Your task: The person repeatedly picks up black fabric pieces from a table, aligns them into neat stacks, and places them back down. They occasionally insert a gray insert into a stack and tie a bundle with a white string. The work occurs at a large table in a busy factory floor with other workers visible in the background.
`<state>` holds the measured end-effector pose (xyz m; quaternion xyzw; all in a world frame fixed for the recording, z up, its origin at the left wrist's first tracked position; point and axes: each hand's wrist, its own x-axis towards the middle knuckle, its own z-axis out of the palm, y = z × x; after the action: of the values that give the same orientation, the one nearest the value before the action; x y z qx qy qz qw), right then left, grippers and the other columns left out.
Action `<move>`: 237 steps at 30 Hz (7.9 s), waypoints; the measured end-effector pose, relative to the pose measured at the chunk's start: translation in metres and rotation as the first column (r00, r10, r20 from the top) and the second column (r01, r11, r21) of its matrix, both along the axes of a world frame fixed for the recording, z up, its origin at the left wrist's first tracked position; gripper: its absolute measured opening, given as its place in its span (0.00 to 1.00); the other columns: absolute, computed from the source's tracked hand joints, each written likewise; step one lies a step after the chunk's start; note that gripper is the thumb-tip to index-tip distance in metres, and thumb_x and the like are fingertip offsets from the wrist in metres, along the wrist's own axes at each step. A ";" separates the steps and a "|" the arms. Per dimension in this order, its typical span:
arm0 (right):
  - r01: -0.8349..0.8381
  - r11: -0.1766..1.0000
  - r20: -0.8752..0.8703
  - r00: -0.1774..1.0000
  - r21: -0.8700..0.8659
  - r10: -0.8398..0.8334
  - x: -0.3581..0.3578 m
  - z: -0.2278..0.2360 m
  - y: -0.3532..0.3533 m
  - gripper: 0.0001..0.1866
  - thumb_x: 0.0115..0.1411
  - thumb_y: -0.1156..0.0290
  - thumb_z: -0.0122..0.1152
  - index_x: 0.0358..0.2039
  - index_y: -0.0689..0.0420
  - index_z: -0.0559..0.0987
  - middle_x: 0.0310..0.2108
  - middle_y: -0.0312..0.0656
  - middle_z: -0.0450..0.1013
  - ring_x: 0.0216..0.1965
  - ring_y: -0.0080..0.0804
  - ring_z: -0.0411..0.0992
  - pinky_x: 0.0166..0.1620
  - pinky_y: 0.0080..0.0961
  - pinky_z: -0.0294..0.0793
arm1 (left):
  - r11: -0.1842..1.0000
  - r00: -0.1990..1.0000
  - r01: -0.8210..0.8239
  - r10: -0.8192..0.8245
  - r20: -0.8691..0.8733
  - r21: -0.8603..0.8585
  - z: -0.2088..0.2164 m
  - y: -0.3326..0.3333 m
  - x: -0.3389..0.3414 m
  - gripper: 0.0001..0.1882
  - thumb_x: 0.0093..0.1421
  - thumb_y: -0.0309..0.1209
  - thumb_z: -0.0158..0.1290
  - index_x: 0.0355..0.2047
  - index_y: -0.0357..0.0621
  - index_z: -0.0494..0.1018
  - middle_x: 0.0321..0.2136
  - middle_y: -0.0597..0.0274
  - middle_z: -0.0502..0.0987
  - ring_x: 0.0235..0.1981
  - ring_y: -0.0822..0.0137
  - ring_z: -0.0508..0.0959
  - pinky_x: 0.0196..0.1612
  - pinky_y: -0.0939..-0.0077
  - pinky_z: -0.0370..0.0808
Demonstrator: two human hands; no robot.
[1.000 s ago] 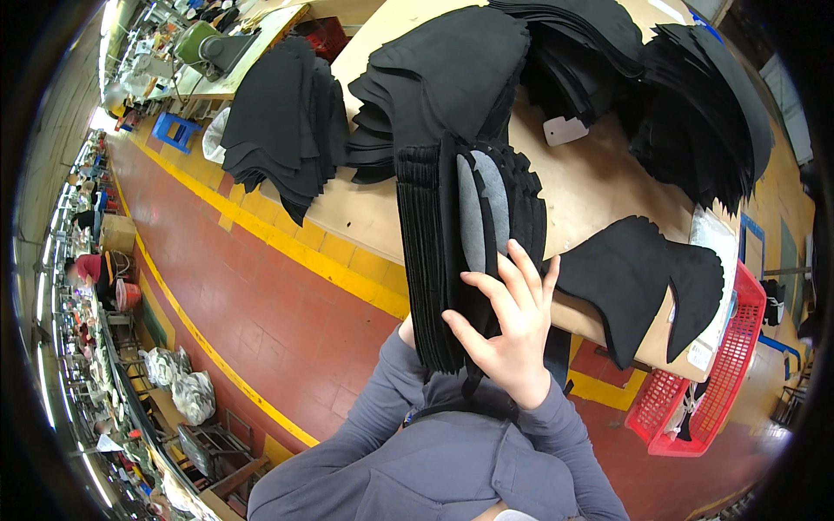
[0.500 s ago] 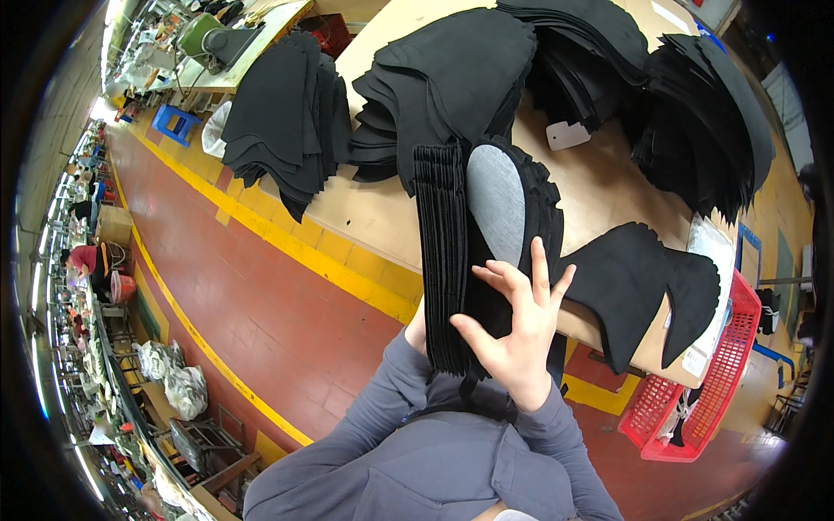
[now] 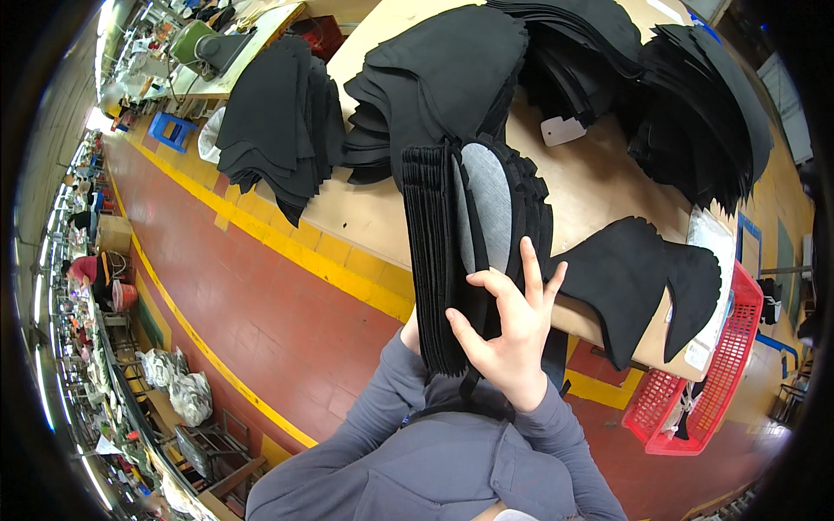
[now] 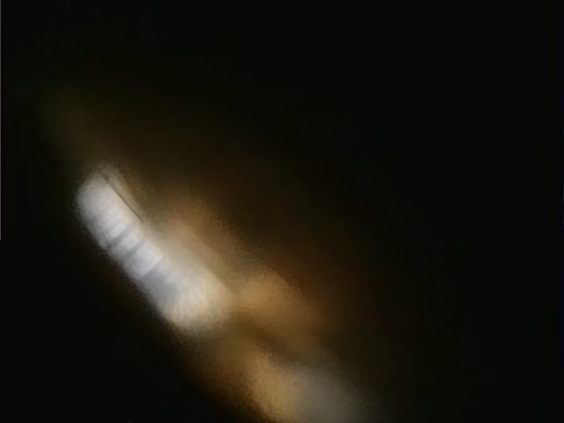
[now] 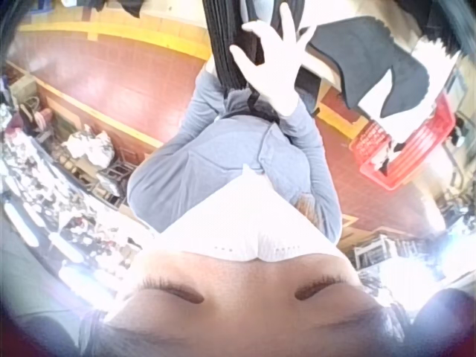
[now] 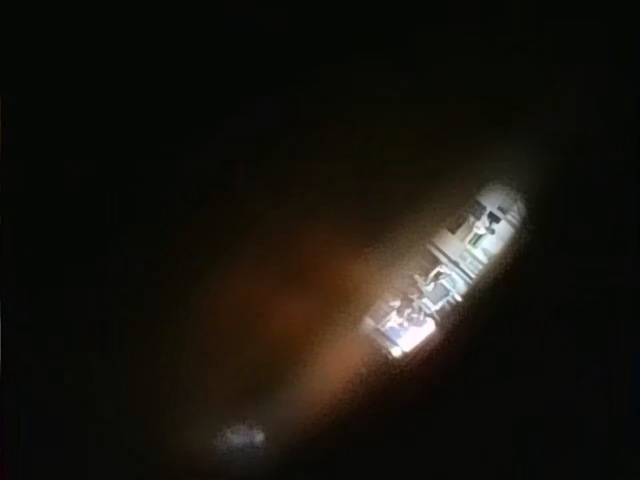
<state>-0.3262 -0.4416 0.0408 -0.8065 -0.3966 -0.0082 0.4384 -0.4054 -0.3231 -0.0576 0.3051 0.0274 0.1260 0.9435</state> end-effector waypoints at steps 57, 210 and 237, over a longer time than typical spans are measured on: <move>0.009 1.000 -0.005 1.000 0.022 -0.009 0.003 -0.004 0.000 0.16 0.50 0.69 0.67 0.41 0.54 0.79 0.46 0.27 0.75 0.68 0.37 0.54 0.68 0.63 0.30 | 0.974 0.957 -0.004 -0.063 -0.284 -0.228 0.000 -0.006 -0.004 0.26 0.73 0.44 0.30 0.61 0.40 0.62 0.57 0.53 0.69 0.56 0.61 0.73 0.59 0.67 0.74; 0.552 0.690 -0.205 0.828 0.468 -0.523 0.015 0.043 -0.081 0.14 0.41 0.65 0.64 0.19 0.64 0.76 0.60 0.51 0.63 0.62 0.44 0.60 0.67 0.39 0.50 | 0.964 0.719 0.265 -0.179 -0.671 0.028 0.004 -0.006 0.042 0.36 0.60 0.65 0.48 0.46 0.42 0.78 0.39 0.61 0.81 0.41 0.65 0.80 0.46 0.71 0.75; 0.487 0.870 -0.600 0.718 0.070 -0.354 0.057 -0.060 -0.131 0.15 0.64 0.77 0.54 0.51 0.60 0.75 0.56 0.38 0.67 0.47 0.25 0.67 0.54 0.23 0.66 | 0.145 0.156 -0.879 0.988 -0.014 0.455 0.115 0.294 -0.009 0.30 0.60 0.29 0.57 0.61 0.42 0.61 0.49 0.60 0.72 0.47 0.67 0.73 0.53 0.70 0.69</move>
<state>-0.2688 -0.5722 -0.0194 -0.7860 -0.0489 0.0883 0.6099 -0.4146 -0.0289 0.0573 0.3920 0.3390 0.6448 0.5619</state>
